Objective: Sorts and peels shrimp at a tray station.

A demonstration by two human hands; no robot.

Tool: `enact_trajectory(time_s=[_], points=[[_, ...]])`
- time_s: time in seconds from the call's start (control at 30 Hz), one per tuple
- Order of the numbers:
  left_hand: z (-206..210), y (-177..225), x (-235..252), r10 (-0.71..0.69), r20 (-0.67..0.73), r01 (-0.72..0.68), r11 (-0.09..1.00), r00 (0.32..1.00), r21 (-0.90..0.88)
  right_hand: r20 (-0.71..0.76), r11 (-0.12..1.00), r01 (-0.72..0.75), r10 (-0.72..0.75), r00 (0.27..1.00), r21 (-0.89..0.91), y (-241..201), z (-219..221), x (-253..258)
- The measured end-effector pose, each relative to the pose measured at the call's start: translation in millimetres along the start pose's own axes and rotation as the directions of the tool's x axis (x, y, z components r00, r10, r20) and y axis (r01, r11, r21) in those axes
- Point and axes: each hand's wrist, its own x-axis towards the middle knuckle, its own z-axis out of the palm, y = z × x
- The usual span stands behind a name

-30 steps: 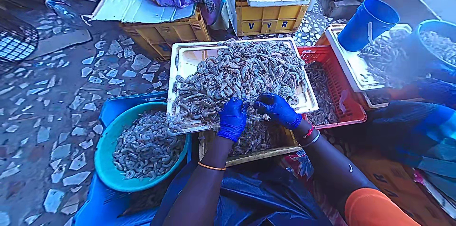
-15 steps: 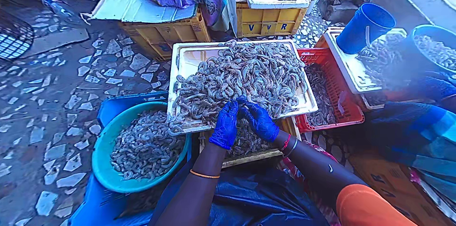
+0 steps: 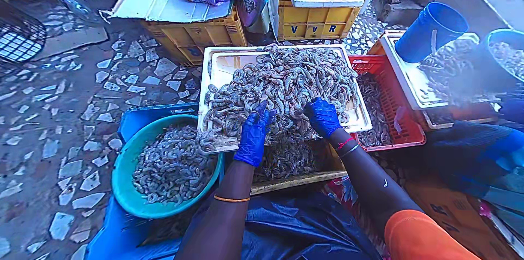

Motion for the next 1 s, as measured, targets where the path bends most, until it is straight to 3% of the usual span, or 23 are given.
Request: enact_trajectory(time_s=[0.03, 0.1, 0.17, 0.27, 0.33, 0.4, 0.5, 0.57, 0.67, 0.73, 0.87, 0.93, 1.0], points=[[7, -5, -1, 0.097, 0.117, -0.124, 0.961, 0.988, 0.249, -0.027, 0.999, 0.031, -0.030, 0.999, 0.042, 0, -8, -4], [22, -20, 2, 0.253, 0.257, -0.359, 0.708, 0.933, 0.608, 0.000, 0.977, 0.087, -0.089, 0.996, 0.194, -4, -24, -16], [35, -29, 1, 0.327, 0.315, -0.450, 0.541, 0.891, 0.711, 0.116, 0.930, 0.062, -0.111, 0.987, 0.362, -13, -31, -30], [47, -34, -3, 0.377, 0.334, -0.464, 0.337, 0.864, 0.819, 0.267, 0.854, -0.071, -0.081, 0.960, 0.515, -23, -35, -43], [51, -35, -4, 0.358, 0.367, -0.444, 0.164, 0.859, 0.881, 0.339, 0.828, -0.112, -0.098, 0.936, 0.550, -18, -35, -42], [58, -38, -6, 0.344, 0.390, -0.434, 0.060, 0.854, 0.899, 0.386, 0.867, -0.101, -0.110, 0.916, 0.488, -10, -40, -42], [63, -45, -8, 0.375, 0.361, -0.435, 0.135, 0.854, 0.890, 0.339, 0.932, -0.053, -0.077, 0.938, 0.359, -4, -45, -44], [64, -42, -7, 0.378, 0.265, -0.390, 0.306, 0.887, 0.868, 0.260, 0.942, 0.001, -0.094, 0.961, 0.336, 1, -39, -44], [64, -25, -4, 0.203, 0.086, -0.189, 0.566, 0.975, 0.803, 0.124, 0.927, 0.126, -0.180, 0.976, 0.352, -5, -31, -47], [60, -22, 0, 0.118, -0.011, -0.076, 0.707, 0.993, 0.703, 0.053, 0.888, 0.172, -0.214, 0.975, 0.426, -8, -23, -47], [37, -20, 12, 0.113, -0.132, -0.032, 0.863, 0.985, 0.504, 0.063, 0.708, 0.054, -0.138, 0.988, 0.705, -9, -15, -45], [27, -18, 12, 0.202, -0.020, -0.169, 0.869, 0.979, 0.466, 0.090, 0.532, -0.009, -0.126, 0.988, 0.846, -8, -17, -44], [22, -21, 8, 0.321, 0.202, -0.379, 0.802, 0.925, 0.463, 0.056, 0.343, -0.013, -0.117, 0.992, 0.939, -10, -14, -41]])
